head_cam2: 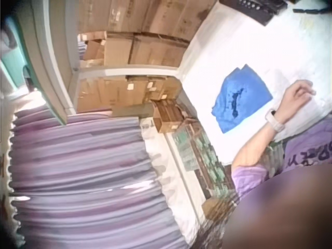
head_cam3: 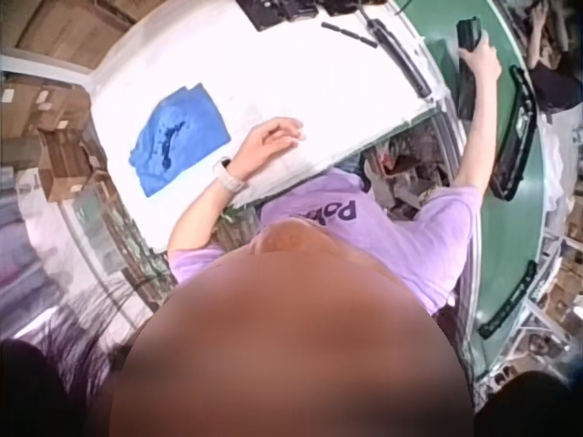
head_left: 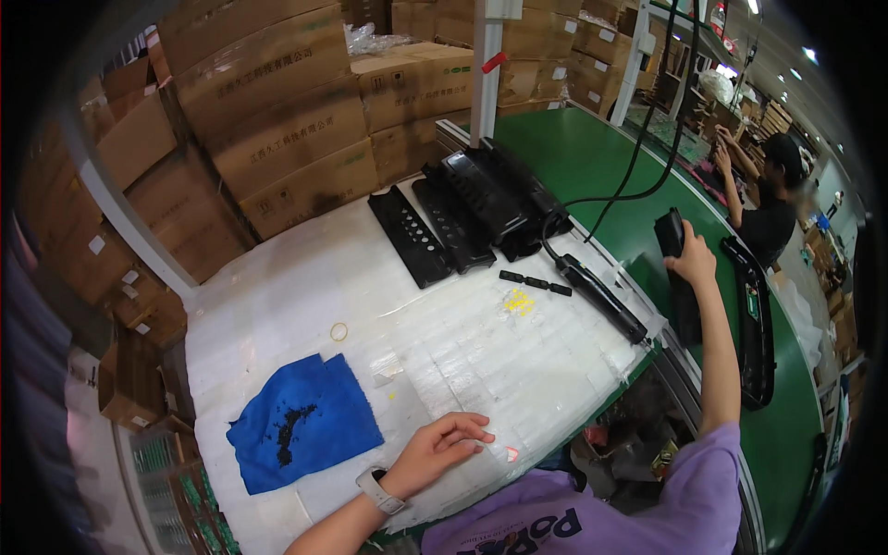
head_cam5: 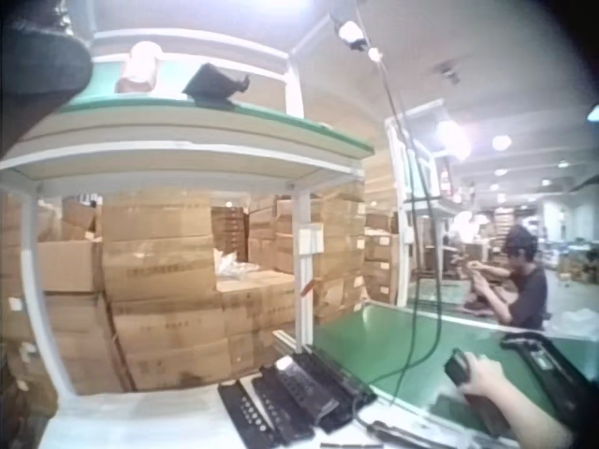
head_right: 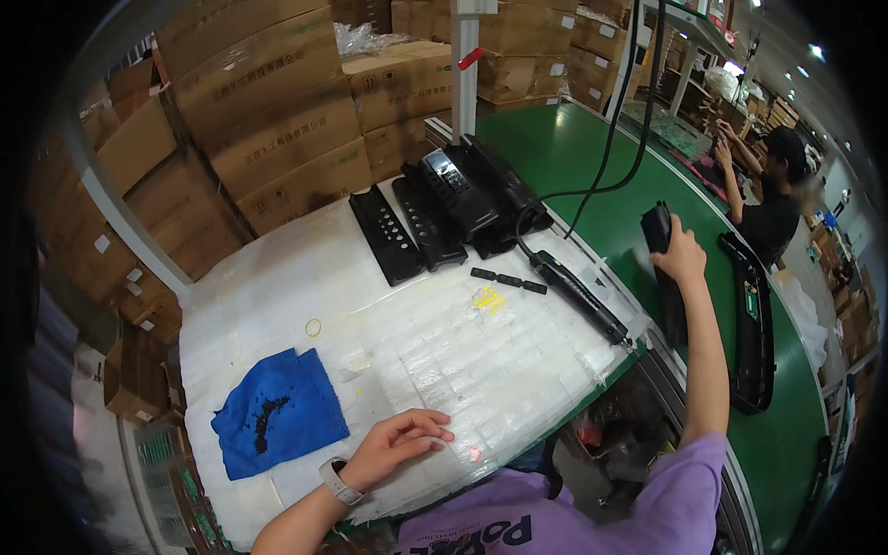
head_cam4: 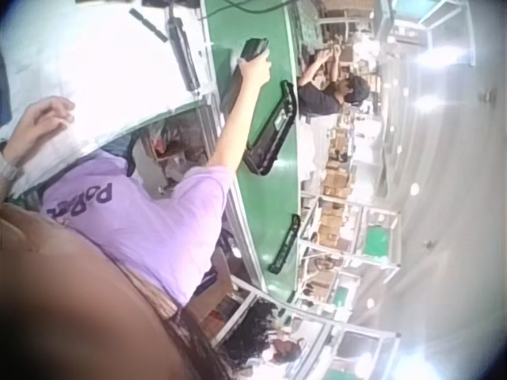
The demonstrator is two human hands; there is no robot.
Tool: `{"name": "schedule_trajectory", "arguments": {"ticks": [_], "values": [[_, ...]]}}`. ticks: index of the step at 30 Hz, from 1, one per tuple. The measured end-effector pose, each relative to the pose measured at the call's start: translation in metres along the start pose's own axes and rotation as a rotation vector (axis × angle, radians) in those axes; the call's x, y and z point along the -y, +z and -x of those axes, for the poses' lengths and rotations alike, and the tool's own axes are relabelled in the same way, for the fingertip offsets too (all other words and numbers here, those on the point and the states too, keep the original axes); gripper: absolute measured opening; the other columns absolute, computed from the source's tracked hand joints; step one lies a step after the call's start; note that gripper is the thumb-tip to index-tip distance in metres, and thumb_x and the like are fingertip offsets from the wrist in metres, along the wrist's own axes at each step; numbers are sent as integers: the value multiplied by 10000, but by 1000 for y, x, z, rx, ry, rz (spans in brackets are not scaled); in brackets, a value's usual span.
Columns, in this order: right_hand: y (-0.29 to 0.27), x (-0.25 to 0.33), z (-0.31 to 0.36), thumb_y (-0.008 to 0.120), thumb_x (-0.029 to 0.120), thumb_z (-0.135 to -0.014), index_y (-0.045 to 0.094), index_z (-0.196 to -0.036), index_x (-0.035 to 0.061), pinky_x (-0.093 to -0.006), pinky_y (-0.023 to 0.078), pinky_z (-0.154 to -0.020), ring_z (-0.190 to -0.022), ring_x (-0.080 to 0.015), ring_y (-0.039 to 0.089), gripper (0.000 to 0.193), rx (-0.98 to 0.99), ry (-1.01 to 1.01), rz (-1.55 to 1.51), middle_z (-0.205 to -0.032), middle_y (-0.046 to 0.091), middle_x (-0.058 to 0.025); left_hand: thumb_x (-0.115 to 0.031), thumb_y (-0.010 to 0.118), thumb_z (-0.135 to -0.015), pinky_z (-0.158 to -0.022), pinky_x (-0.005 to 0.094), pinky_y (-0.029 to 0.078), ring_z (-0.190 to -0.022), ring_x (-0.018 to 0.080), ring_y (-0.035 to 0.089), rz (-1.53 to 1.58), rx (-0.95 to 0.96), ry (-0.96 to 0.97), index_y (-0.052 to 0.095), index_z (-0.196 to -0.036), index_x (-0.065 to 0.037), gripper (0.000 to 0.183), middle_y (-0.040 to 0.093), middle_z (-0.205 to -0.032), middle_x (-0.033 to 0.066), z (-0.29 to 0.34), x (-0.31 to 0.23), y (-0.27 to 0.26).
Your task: Assembling battery pack components using an electric screwdriver.
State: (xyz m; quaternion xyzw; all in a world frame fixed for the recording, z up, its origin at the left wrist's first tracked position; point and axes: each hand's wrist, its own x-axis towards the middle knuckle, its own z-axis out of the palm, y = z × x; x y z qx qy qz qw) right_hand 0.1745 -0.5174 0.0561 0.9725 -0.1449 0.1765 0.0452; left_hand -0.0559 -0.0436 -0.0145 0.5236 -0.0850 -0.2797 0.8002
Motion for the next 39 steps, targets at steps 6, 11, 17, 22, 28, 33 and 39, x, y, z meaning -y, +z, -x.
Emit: {"name": "schedule_trajectory", "arguments": {"ticks": [6,11,17,22,28,33,39], "values": [[42,-18,-58,739,234,-618,507,-1213,112,-441,517,-730,-859,-339,631,650,-601,-382,222,-962,608,-148,-46,503,-909,-955,291,420,-1126,178,527,24,23,2,527,-1099,3,197,473,-1238,96,2,1,-2],[-34,110,36,589,125,-709,682,-704,56,-363,522,-640,-676,-266,657,116,411,-428,-144,-702,664,-110,-89,500,-926,-952,298,420,-1105,184,536,37,25,-14,530,-1095,16,201,512,-1190,108,2,3,-1],[-67,229,47,627,167,-738,664,-763,46,-362,513,-666,-674,-270,642,128,-78,-708,-586,-697,662,-91,-113,504,-931,-942,284,418,-1074,171,550,22,47,-26,534,-1093,22,213,536,-1161,116,7,2,-5],[-2,271,-51,703,317,-704,585,-1080,49,-385,489,-835,-977,-302,602,477,-117,-405,-354,-1045,629,-131,-123,499,-936,-930,263,414,-1050,145,557,-64,73,0,531,-1118,19,233,572,-1105,98,4,10,-3],[12,284,-74,729,318,-645,556,-1172,47,-406,465,-902,-1084,-291,569,617,285,-308,-321,-1165,594,-144,-92,481,-939,-912,245,424,-1034,130,564,-46,99,-18,521,-1123,16,217,580,-1068,77,7,15,-10],[25,267,-103,616,138,-646,608,-1065,11,-397,483,-833,-967,-317,615,437,157,-325,-669,-1005,631,-216,-91,475,-942,-914,247,424,-1027,131,566,-53,117,-31,526,-1123,15,216,579,-1068,77,9,11,-10],[-14,260,-87,578,27,-718,536,-1170,-39,-302,473,-806,-919,-219,638,459,-399,-491,-1165,-988,651,-186,-56,541,-888,-875,265,454,-1004,148,576,-173,-25,96,546,-1075,19,202,580,-1064,108,12,9,-1]]}}
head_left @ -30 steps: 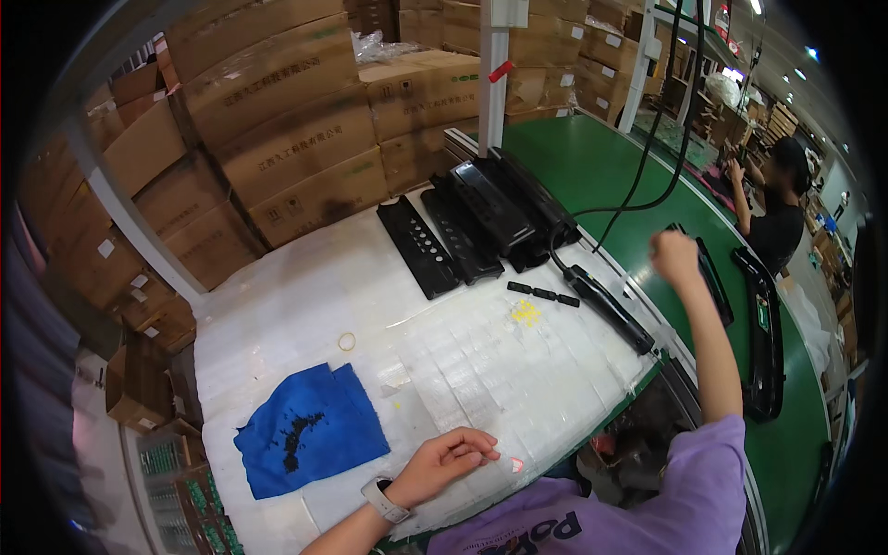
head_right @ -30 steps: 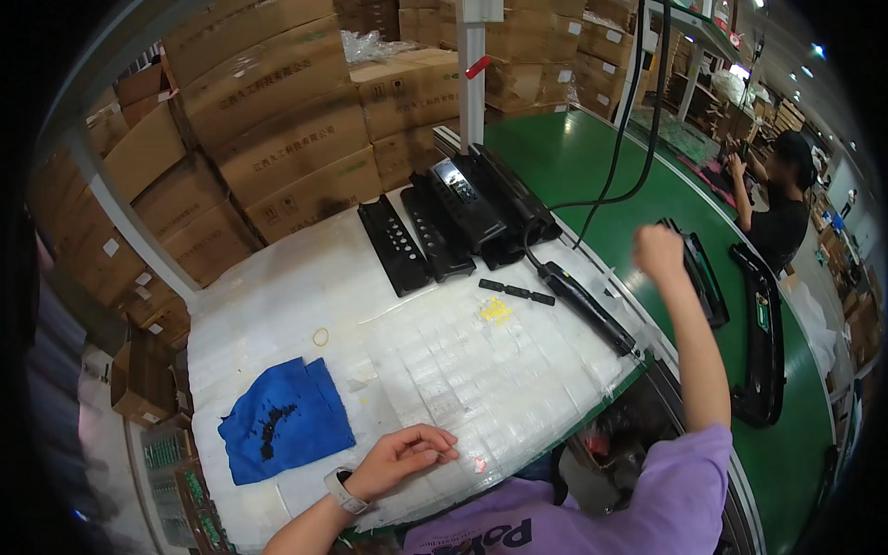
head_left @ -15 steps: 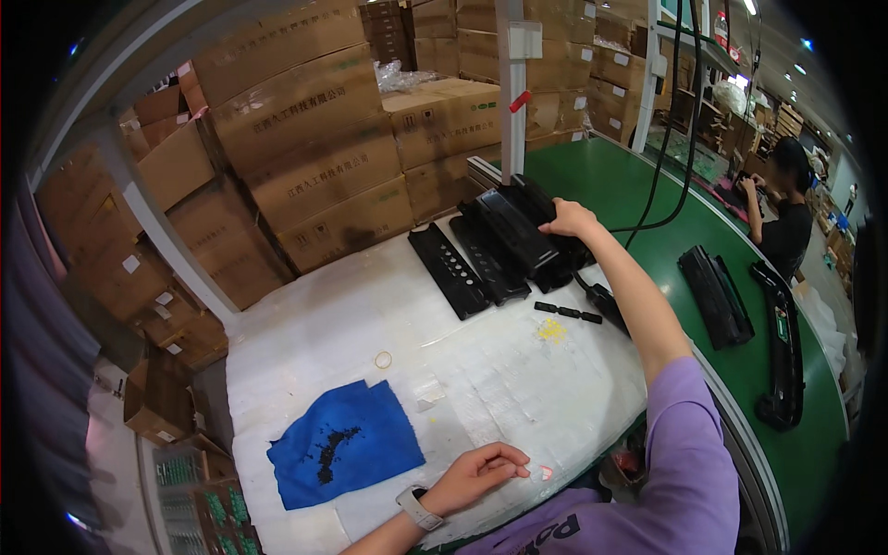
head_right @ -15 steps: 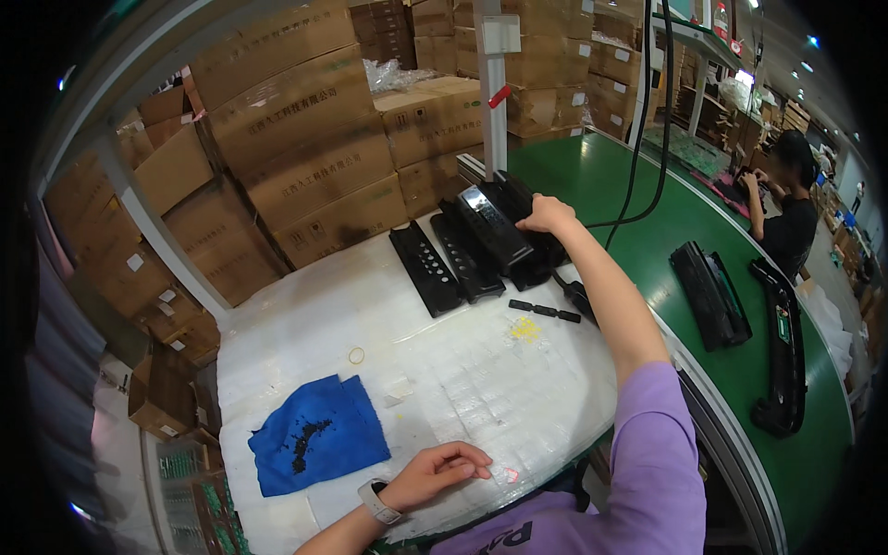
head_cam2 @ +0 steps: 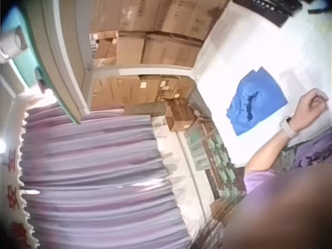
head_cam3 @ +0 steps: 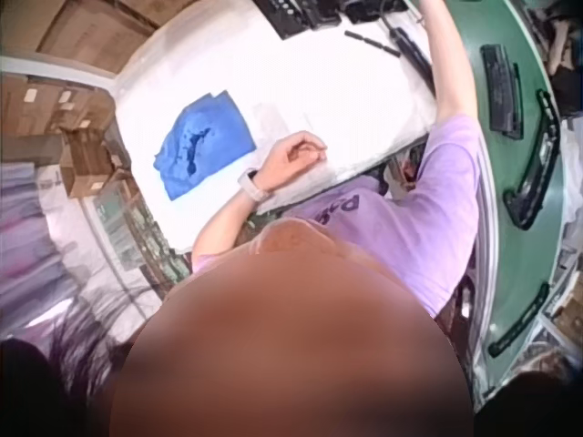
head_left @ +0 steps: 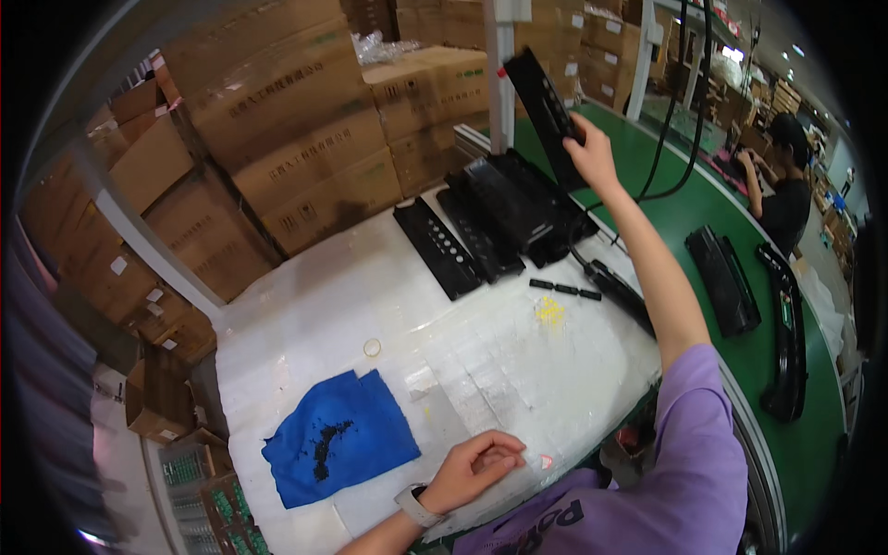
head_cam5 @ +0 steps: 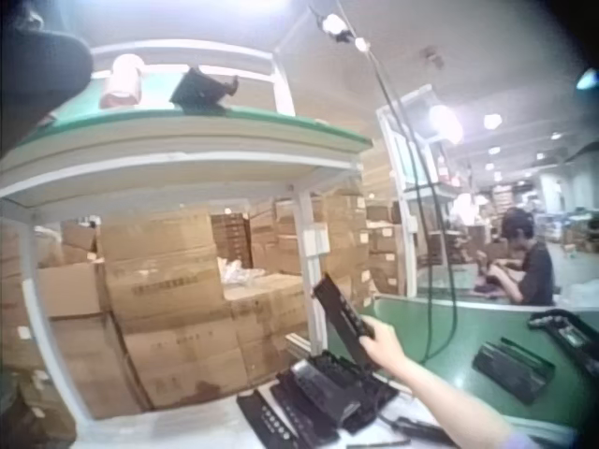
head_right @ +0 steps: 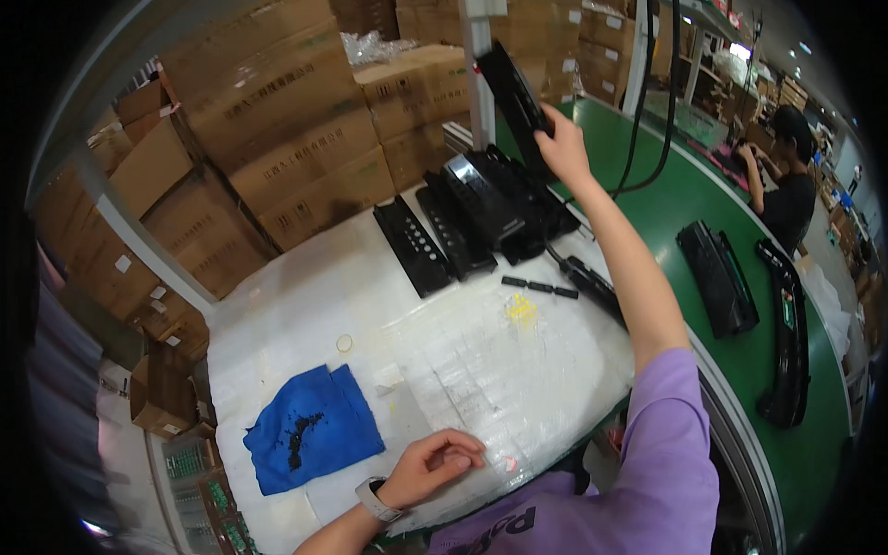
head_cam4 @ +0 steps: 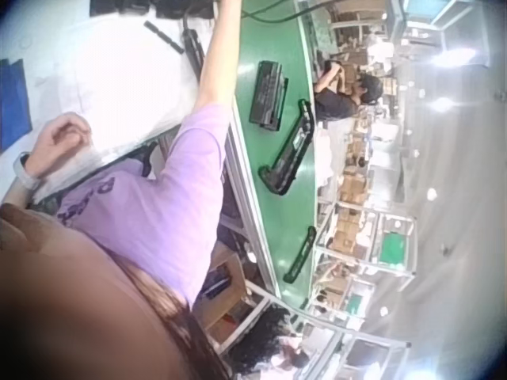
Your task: Assembling battery pack components using an electric screwdriver.
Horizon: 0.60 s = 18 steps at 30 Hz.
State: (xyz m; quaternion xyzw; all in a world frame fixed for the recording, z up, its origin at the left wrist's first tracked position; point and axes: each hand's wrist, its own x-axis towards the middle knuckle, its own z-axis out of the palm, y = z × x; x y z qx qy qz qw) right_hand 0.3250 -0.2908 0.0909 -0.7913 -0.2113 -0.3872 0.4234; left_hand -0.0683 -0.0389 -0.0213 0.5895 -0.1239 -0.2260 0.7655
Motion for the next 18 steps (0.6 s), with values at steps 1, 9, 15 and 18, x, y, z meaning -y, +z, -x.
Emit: {"name": "schedule_trajectory", "arguments": {"ticks": [1,9,15,18], "values": [[-8,15,1,589,26,-720,543,-1178,-30,-273,462,-805,-881,-149,615,464,37,-9,-88,-967,662,-118,-48,578,-857,-854,275,466,-995,166,582,-185,-85,118,554,-1054,15,208,577,-1065,126,0,-5,4],[-43,115,141,648,64,-741,605,-1106,5,-254,453,-693,-733,-103,542,372,1575,298,-556,-825,635,-31,-319,771,-650,-956,580,284,-1190,361,433,-1619,-452,535,531,-1158,-74,614,463,-1267,179,-1,-49,-2],[-35,114,161,670,174,-718,639,-943,8,-352,497,-665,-757,-272,615,281,970,-263,-144,-838,627,-124,-316,745,-672,-975,522,279,-1184,358,432,-1403,-272,221,434,-1248,-24,717,463,-1272,184,-14,-38,-22],[-28,88,156,681,177,-715,609,-810,-3,-378,513,-663,-752,-296,627,216,817,-179,493,-856,583,-128,-253,755,-665,-975,486,298,-1120,348,473,-1306,-332,207,418,-1246,-2,717,503,-1201,183,-18,-40,-16]]}}
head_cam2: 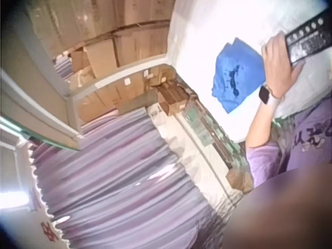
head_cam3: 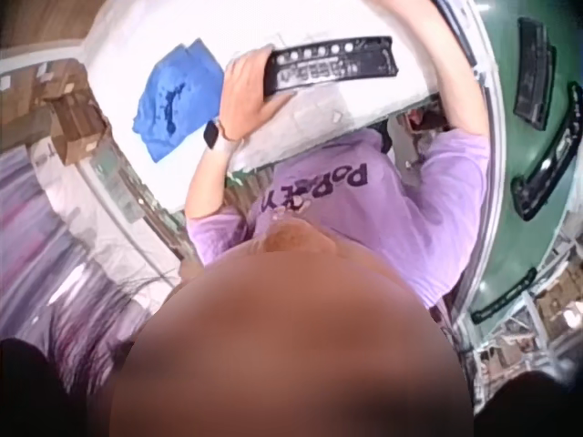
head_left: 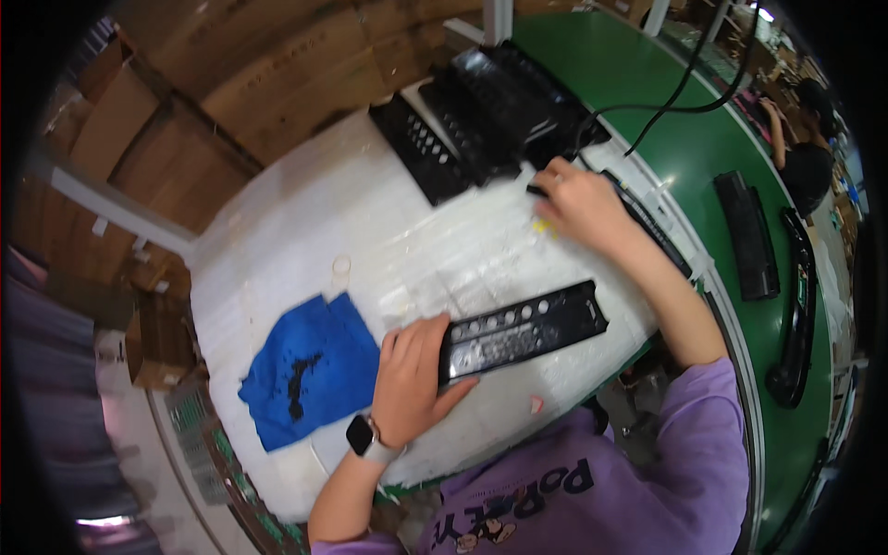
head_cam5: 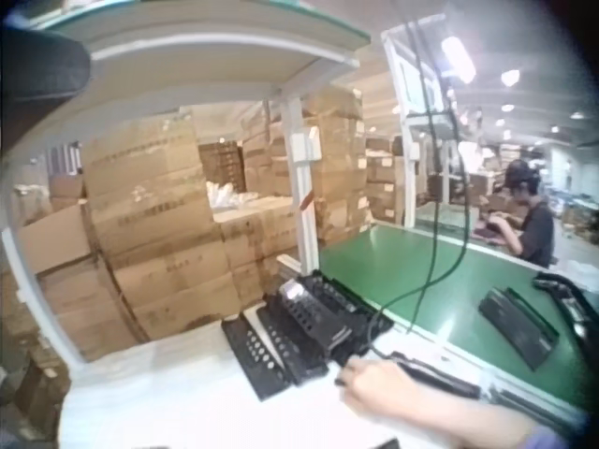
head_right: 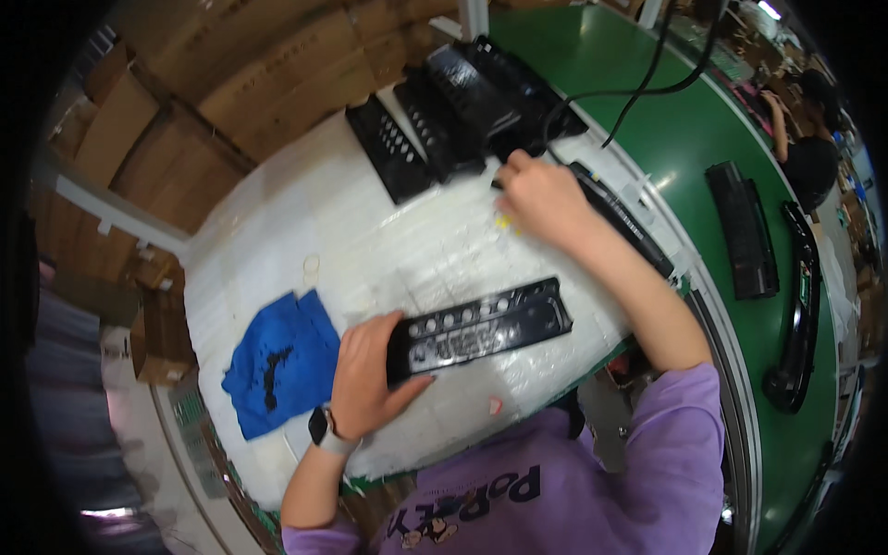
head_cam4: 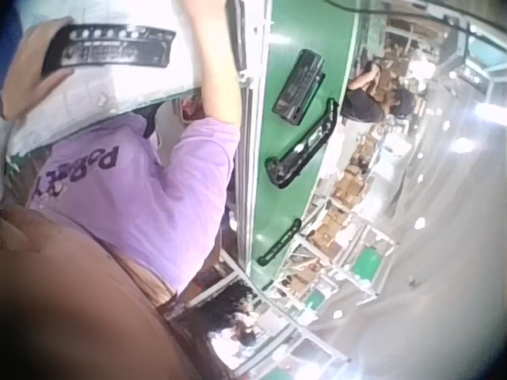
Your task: Assembling battery pack components using an electric screwdriver.
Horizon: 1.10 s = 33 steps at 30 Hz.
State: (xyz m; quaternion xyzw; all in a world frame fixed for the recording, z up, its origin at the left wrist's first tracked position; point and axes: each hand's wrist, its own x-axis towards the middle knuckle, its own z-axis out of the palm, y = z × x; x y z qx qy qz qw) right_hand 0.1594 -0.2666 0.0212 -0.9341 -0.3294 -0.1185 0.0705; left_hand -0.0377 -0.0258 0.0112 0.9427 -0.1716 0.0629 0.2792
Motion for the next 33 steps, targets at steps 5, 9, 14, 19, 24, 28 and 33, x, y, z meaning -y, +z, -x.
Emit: {"name": "schedule_trajectory", "arguments": {"ticks": [5,9,14,19,24,28,33], "values": [[12,-9,-8,679,126,-725,609,-863,2,-378,509,-661,-714,-300,615,199,83,54,93,-867,573,-108,-271,730,-705,-995,503,260,-1109,320,475,16,-28,21,379,-1284,-7,726,500,-1184,151,-1,-3,2],[-16,10,-6,661,67,-682,595,-780,7,-314,497,-583,-655,-257,608,132,-26,-52,-114,-758,576,-88,-270,741,-694,-1001,506,255,-1116,306,475,22,-28,6,350,-1307,2,777,491,-1189,156,0,-1,8],[-56,72,20,644,-21,-692,598,-819,22,-184,444,-504,-662,-80,546,142,96,-166,-1077,-801,576,-20,-208,818,-591,-1012,466,300,-1120,357,478,116,-149,-31,276,-1333,22,947,431,-1294,204,6,2,13],[-29,83,47,620,-27,-703,595,-842,26,-214,450,-499,-615,-126,561,150,274,-127,-1034,-813,591,-45,-175,828,-566,-979,425,351,-1144,343,464,199,-206,-3,290,-1338,-2,956,358,-1362,209,5,5,18],[-17,71,60,618,-16,-706,593,-847,21,-247,459,-511,-572,-161,563,147,235,-152,-853,-803,587,-71,-212,799,-601,-922,420,366,-1109,335,474,50,-100,27,440,-1257,-50,765,430,-1291,178,3,3,11],[-14,70,62,630,29,-720,592,-845,47,-304,464,-530,-559,-204,574,131,122,-167,-766,-769,570,-63,-228,770,-626,-893,410,369,-1081,332,481,20,-87,81,509,-1204,-71,653,487,-1208,156,1,3,11],[-26,73,62,671,65,-695,612,-817,66,-305,443,-469,-540,-212,567,136,68,-255,-479,-777,575,-47,-234,762,-634,-900,427,359,-1088,327,478,-38,-66,100,523,-1196,-88,628,489,-1199,151,2,3,12]]}}
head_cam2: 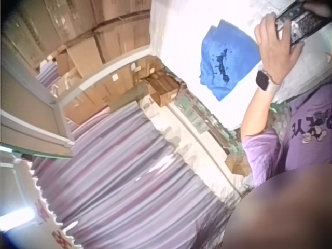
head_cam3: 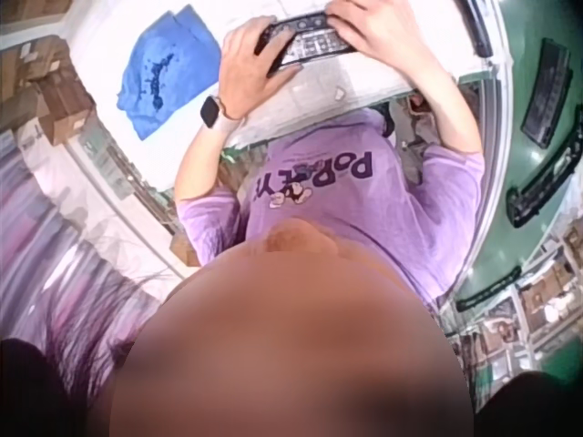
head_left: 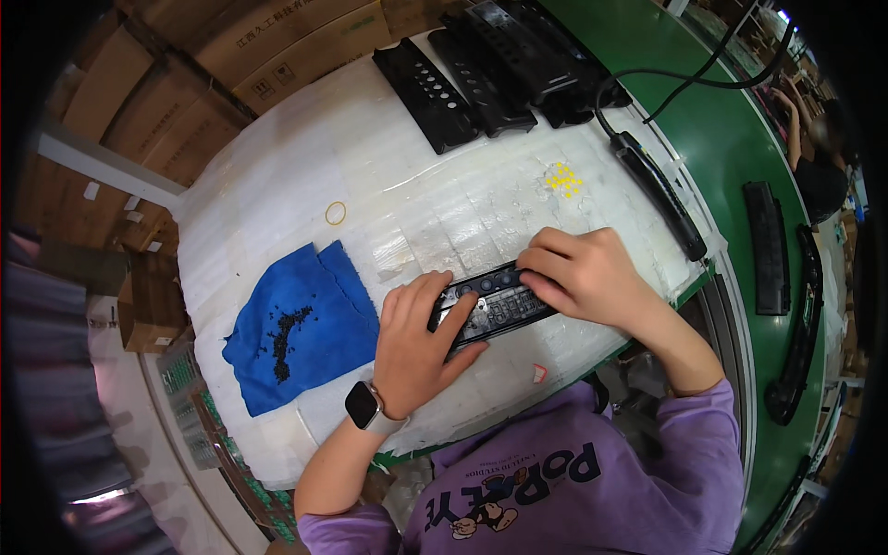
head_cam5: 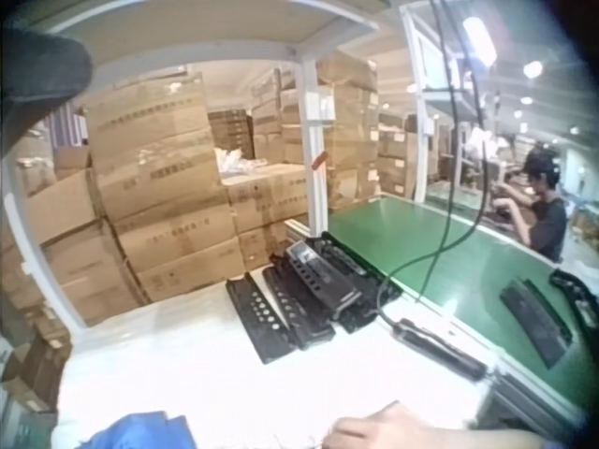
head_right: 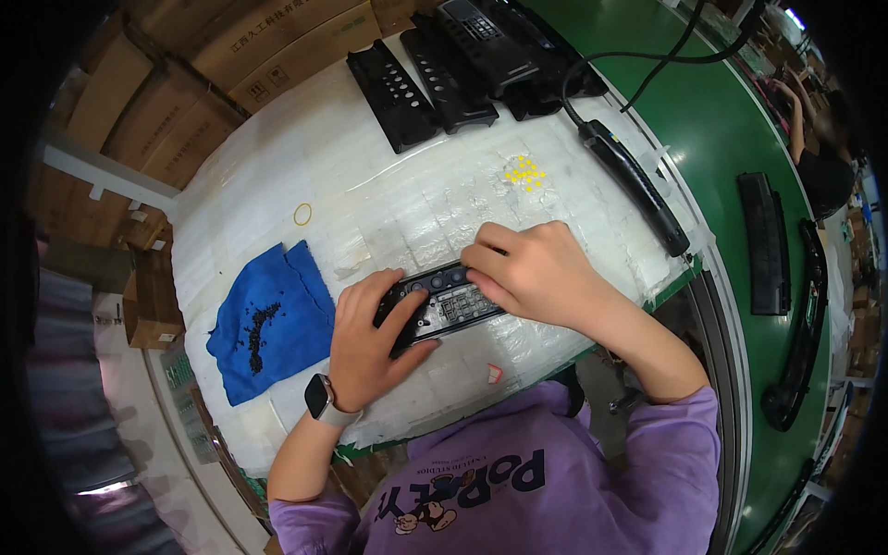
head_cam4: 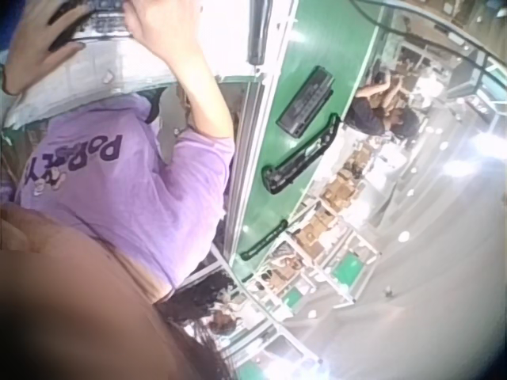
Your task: Assembling battery pack components using an electric screwdriver.
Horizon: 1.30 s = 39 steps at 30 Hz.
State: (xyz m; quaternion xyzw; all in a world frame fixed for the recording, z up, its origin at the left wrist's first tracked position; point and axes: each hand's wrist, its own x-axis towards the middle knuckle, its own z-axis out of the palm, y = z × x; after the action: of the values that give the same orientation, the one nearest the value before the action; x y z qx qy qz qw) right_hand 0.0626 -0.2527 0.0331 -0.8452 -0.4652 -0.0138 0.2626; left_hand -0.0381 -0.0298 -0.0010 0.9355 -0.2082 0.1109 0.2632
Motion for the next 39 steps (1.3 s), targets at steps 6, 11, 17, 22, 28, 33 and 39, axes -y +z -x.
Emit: {"name": "schedule_trajectory", "arguments": {"ticks": [6,11,17,22,28,33,39], "values": [[-10,-1,4,680,98,-689,628,-805,69,-312,450,-466,-554,-206,579,130,-94,-7,154,-774,578,-37,-268,750,-656,-973,590,242,-1222,347,404,-92,39,-92,520,-1199,-98,614,444,-1293,148,0,-9,0],[3,-1,0,667,109,-686,640,-813,60,-311,470,-526,-667,-195,596,138,-115,-86,175,-730,562,-38,-300,725,-678,-982,640,185,-1259,344,375,-176,50,-105,527,-1184,-99,579,433,-1312,139,-2,-11,-1],[4,5,-5,673,104,-647,643,-837,69,-324,475,-537,-656,-209,604,195,73,-113,167,-756,593,-48,-296,725,-678,-972,630,210,-1203,331,424,-190,101,-28,514,-1190,-85,593,440,-1292,150,-1,-8,-1],[-2,0,-55,625,153,-738,613,-760,77,-366,477,-539,-610,-270,604,80,-133,-102,76,-630,551,-71,-297,718,-695,-974,603,253,-1144,340,467,-138,32,-7,469,-1212,-45,627,446,-1273,169,4,-5,2],[47,-58,-149,656,234,-731,602,-977,23,-383,482,-699,-981,-294,550,328,-289,55,420,-1027,572,-143,-260,733,-690,-898,478,401,-1057,370,505,14,-2,96,481,-1184,2,613,488,-1203,200,0,-9,0],[65,-74,-158,652,237,-719,618,-953,13,-418,460,-779,-1029,-311,515,326,-178,102,494,-1079,542,-153,-293,686,-744,-910,432,390,-1069,366,487,65,37,113,467,-1189,39,597,475,-1192,231,1,-5,-2],[29,-51,-98,640,99,-633,632,-836,37,-407,449,-822,-985,-289,545,212,-9,-61,188,-1019,570,-113,-262,739,-692,-888,425,416,-1059,365,515,67,12,92,486,-1176,18,614,496,-1200,191,4,-1,-5]]}}
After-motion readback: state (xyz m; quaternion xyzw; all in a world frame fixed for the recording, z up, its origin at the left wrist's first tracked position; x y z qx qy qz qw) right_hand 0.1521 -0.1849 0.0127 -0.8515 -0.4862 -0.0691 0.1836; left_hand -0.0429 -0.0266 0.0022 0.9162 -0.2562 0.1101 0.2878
